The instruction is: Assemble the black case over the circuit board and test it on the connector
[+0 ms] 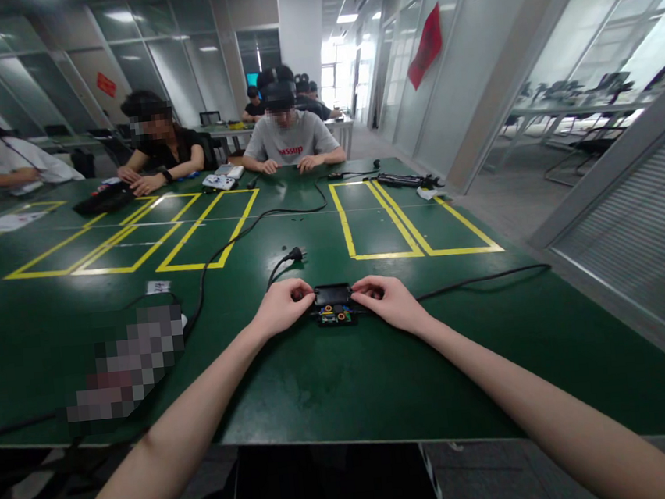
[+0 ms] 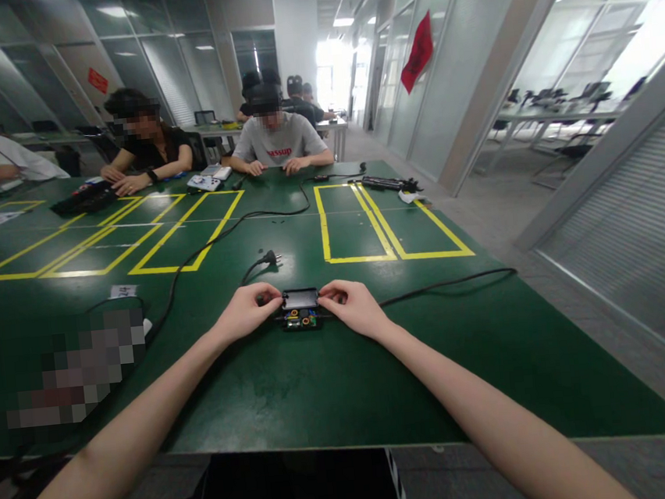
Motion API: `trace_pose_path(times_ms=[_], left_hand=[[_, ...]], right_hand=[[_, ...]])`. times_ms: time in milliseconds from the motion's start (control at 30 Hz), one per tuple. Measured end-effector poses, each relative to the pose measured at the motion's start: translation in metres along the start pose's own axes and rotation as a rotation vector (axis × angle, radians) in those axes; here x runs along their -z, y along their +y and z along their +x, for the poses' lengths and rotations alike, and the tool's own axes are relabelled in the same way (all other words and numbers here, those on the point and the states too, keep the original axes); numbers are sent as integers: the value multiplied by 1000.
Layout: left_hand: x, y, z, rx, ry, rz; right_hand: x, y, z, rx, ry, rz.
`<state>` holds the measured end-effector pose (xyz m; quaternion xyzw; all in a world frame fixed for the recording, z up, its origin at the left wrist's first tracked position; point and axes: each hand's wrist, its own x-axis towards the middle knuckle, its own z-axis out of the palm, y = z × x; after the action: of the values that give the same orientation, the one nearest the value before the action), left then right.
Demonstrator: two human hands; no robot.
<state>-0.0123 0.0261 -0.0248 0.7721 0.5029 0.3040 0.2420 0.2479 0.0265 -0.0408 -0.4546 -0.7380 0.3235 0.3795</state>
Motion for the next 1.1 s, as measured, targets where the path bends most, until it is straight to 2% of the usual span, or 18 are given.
trace_pose_path(times_ms=[267,567,1100], left_hand=[[0,1,2,46,9,-263],[3,3,3,78,-1,-303],[4,6,3,31,36,-296]], right_hand=[[-1,3,4,-28,59,90],[0,1,3,-36,49,87],[-2,-1,4,-10,82,96]])
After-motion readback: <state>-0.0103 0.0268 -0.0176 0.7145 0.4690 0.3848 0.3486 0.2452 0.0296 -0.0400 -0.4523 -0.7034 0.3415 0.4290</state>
